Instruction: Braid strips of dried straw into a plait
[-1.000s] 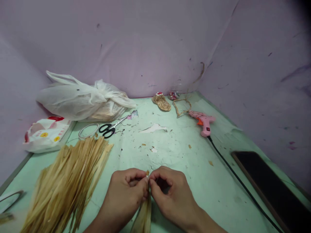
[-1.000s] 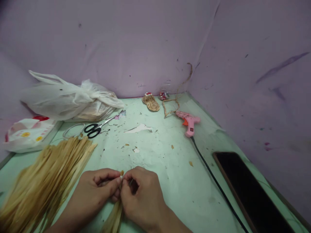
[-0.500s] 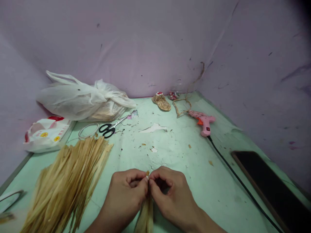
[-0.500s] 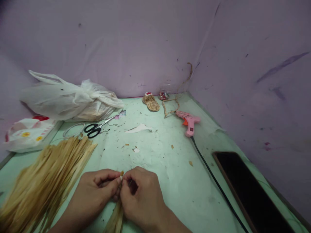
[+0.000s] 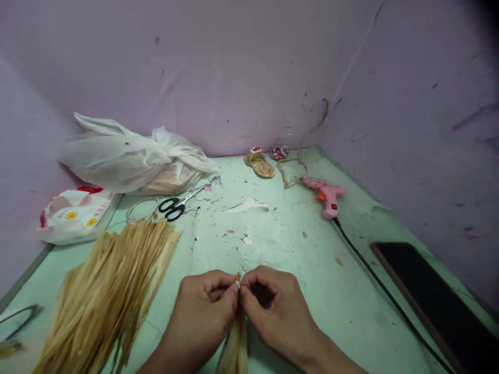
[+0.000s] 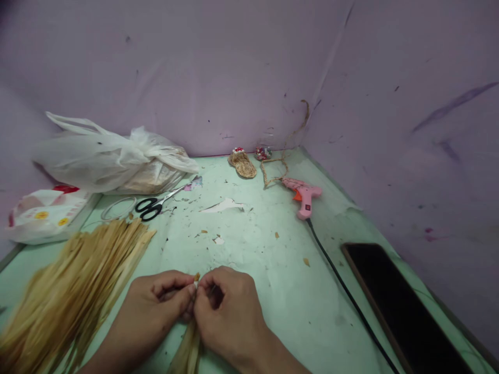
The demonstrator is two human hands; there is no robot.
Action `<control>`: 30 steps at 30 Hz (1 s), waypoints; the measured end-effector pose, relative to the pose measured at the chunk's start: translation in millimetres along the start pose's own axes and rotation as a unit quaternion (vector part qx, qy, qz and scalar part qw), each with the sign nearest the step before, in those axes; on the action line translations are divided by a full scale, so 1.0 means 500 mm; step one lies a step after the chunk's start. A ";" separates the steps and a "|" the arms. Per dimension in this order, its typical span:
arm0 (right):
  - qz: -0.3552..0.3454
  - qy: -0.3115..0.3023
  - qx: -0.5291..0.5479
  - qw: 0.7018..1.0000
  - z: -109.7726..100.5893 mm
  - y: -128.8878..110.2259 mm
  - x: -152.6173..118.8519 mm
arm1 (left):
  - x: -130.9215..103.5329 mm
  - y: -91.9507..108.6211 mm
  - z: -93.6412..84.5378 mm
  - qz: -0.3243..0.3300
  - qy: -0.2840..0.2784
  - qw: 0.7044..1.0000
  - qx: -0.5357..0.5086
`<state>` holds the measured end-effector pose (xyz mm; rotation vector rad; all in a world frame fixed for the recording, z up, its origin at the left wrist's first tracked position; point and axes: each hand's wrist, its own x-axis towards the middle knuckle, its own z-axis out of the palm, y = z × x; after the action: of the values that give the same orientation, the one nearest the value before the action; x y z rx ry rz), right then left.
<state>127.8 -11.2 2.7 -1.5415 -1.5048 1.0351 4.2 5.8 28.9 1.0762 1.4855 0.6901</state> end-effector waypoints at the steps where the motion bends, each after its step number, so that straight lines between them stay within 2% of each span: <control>1: -0.001 0.001 -0.002 1.000 0.000 0.000 0.000 | 0.000 -0.001 0.000 -0.001 -0.006 1.000 0.003; 14: 0.027 -0.007 0.025 0.999 0.000 -0.002 0.002 | 0.002 -0.010 -0.003 -0.006 -0.019 1.000 0.025; 18: 0.040 -0.022 0.038 0.998 -0.002 0.000 0.004 | 0.004 -0.007 -0.006 -0.019 -0.041 0.999 0.020; 24: -0.052 -0.023 -0.005 0.998 -0.008 0.000 -0.001 | 0.007 0.003 -0.016 -0.029 -0.072 0.996 0.033; 30: -0.088 -0.017 -0.024 0.996 -0.004 0.004 -0.005 | 0.002 0.006 -0.012 -0.024 -0.052 0.997 0.055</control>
<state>130.6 -13.5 2.0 -1.3999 -1.6677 0.9340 -0.7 8.7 32.3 1.1393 1.4689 0.5151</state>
